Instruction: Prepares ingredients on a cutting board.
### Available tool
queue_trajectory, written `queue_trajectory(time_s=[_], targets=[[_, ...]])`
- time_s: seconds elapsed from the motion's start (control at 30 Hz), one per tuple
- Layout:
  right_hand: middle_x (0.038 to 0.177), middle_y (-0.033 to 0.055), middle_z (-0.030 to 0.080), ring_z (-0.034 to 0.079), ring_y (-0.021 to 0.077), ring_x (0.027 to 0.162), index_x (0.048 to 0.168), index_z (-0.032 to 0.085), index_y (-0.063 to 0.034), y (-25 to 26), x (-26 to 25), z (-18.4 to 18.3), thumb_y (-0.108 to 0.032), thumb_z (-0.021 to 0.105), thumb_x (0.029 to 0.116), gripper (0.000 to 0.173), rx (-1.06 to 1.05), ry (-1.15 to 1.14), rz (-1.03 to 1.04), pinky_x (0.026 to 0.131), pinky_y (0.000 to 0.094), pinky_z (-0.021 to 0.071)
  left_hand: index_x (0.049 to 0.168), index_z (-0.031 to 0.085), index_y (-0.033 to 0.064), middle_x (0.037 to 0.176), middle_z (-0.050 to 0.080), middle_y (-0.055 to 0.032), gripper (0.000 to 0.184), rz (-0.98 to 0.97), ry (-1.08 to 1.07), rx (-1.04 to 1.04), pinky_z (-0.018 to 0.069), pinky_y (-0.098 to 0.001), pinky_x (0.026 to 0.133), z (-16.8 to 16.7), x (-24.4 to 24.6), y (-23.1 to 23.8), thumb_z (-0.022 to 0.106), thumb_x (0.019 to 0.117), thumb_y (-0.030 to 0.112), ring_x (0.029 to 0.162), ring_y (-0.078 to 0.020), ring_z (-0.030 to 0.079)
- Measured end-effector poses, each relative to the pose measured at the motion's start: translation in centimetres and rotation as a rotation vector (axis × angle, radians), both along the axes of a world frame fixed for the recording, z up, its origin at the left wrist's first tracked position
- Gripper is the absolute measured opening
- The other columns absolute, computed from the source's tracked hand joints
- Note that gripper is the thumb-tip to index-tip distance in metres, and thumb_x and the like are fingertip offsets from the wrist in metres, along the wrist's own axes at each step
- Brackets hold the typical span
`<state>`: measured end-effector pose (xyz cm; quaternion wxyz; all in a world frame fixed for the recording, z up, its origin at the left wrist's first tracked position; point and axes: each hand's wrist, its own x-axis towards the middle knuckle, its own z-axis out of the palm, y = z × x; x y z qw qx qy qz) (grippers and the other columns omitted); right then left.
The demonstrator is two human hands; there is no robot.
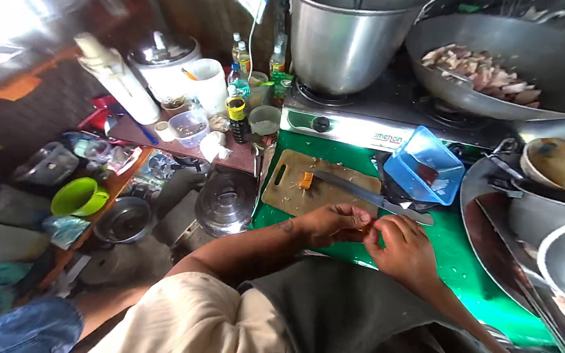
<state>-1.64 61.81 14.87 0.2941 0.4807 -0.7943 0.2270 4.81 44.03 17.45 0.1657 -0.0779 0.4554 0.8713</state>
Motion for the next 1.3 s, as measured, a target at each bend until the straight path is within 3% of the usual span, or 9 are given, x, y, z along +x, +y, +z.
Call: queue_trajectory(time_s=[0.1, 0.2, 0.3, 0.43, 0.53, 0.87, 0.97, 1.07, 1.3], targets=[[0.078, 0.0143, 0.068, 0.068, 0.0264, 0.071, 0.080, 0.066, -0.0013, 0.1, -0.2, 1.2, -0.020, 0.056, 0.0891, 0.023, 0.016, -0.268, 0.105, 0.066, 0.0394, 0.0564, 0.103, 0.064, 0.0065, 0.087, 0.070, 0.0016, 0.017, -0.062, 0.019, -0.031, 0.0580, -0.0216, 0.073, -0.9, 0.5, -1.0, 0.047, 0.1072, 0.006, 0.076, -0.0056, 0.068], [0.076, 0.0011, 0.062, 0.058, 0.0007, 0.070, 0.083, 0.066, -0.0033, 0.4, -2.1, 2.9, -0.016, 0.059, 0.0814, 0.014, 0.110, -0.759, 0.335, 0.064, 0.0162, 0.0488, 0.098, 0.066, 0.0106, 0.087, 0.074, 0.0016, 0.023, -0.259, 0.069, -0.044, 0.0584, -0.0208, 0.071, -1.0, 1.0, -2.1, 0.045, 0.1060, 0.007, 0.076, -0.0054, 0.071], [0.081, -0.0053, 0.059, 0.054, -0.0083, 0.073, 0.091, 0.063, -0.0005, -0.6, -3.5, 3.8, -0.010, 0.055, 0.0872, 0.014, 0.118, -1.023, 0.398, 0.067, 0.0100, 0.0454, 0.102, 0.063, 0.0110, 0.088, 0.075, 0.0010, 0.027, -0.220, 0.078, 0.026, 0.0586, -0.0191, 0.071, -0.7, 1.4, -2.1, 0.037, 0.1083, 0.009, 0.076, -0.0052, 0.072], [0.091, 0.0097, 0.069, 0.064, 0.0042, 0.083, 0.099, 0.070, 0.0074, -2.0, -3.6, 1.0, -0.015, 0.059, 0.0967, 0.024, -0.249, -0.636, 0.247, 0.077, 0.0194, 0.0540, 0.121, 0.055, 0.0061, 0.098, 0.071, -0.0037, 0.020, 0.111, 0.020, 0.071, 0.0585, -0.0214, 0.078, -1.4, 0.6, -1.9, 0.040, 0.1109, 0.013, 0.083, -0.0088, 0.071], [0.104, 0.0132, 0.071, 0.067, 0.0128, 0.097, 0.105, 0.076, 0.0016, -2.2, -2.9, -0.1, -0.021, 0.068, 0.0952, 0.026, -0.249, -0.546, 0.326, 0.085, 0.0260, 0.0571, 0.128, 0.053, 0.0049, 0.101, 0.070, -0.0055, 0.021, 0.244, -0.026, 0.057, 0.0591, -0.0234, 0.080, -1.7, 0.4, -2.0, 0.049, 0.1082, 0.011, 0.084, -0.0104, 0.071], [0.113, 0.0154, 0.064, 0.063, 0.0182, 0.106, 0.091, 0.069, -0.0014, -3.4, -1.8, -1.6, -0.014, 0.070, 0.0932, 0.013, -0.173, -0.532, 0.304, 0.090, 0.0281, 0.0549, 0.137, 0.050, 0.0059, 0.101, 0.071, -0.0061, 0.039, 0.292, 0.034, -0.106, 0.0580, -0.0274, 0.084, -1.9, 0.5, -2.7, 0.060, 0.0996, -0.002, 0.086, -0.0112, 0.070], [0.111, 0.0153, 0.061, 0.059, 0.0253, 0.107, 0.092, 0.066, -0.0061, -4.8, -1.6, -2.7, -0.016, 0.063, 0.0994, 0.013, -0.234, -0.277, 0.262, 0.096, 0.0380, 0.0495, 0.146, 0.039, 0.0097, 0.107, 0.068, -0.0079, 0.045, 0.395, 0.018, -0.016, 0.0581, -0.0305, 0.089, -1.4, 0.8, -3.1, 0.053, 0.1045, 0.003, 0.092, -0.0145, 0.070], [0.108, 0.0073, 0.058, 0.056, 0.0192, 0.111, 0.096, 0.058, -0.0134, -6.9, -2.0, -4.6, -0.019, 0.055, 0.1043, 0.010, -0.377, -0.044, 0.214, 0.104, 0.0335, 0.0433, 0.149, 0.031, 0.0140, 0.110, 0.065, -0.0094, 0.047, 0.527, 0.003, 0.166, 0.0580, -0.0329, 0.092, -0.7, 0.8, -3.3, 0.048, 0.1066, 0.003, 0.095, -0.0180, 0.071], [0.112, 0.0082, 0.067, 0.065, 0.0100, 0.108, 0.120, 0.058, -0.0015, -12.2, -2.1, -1.8, -0.023, 0.064, 0.0978, 0.032, -0.440, -0.584, 0.327, 0.091, 0.0274, 0.0555, 0.149, 0.035, 0.0134, 0.117, 0.069, -0.0072, 0.066, 0.507, 0.283, -0.201, 0.0585, -0.0320, 0.091, -1.0, 0.5, -9.2, 0.061, 0.0940, -0.012, 0.099, -0.0140, 0.071]])
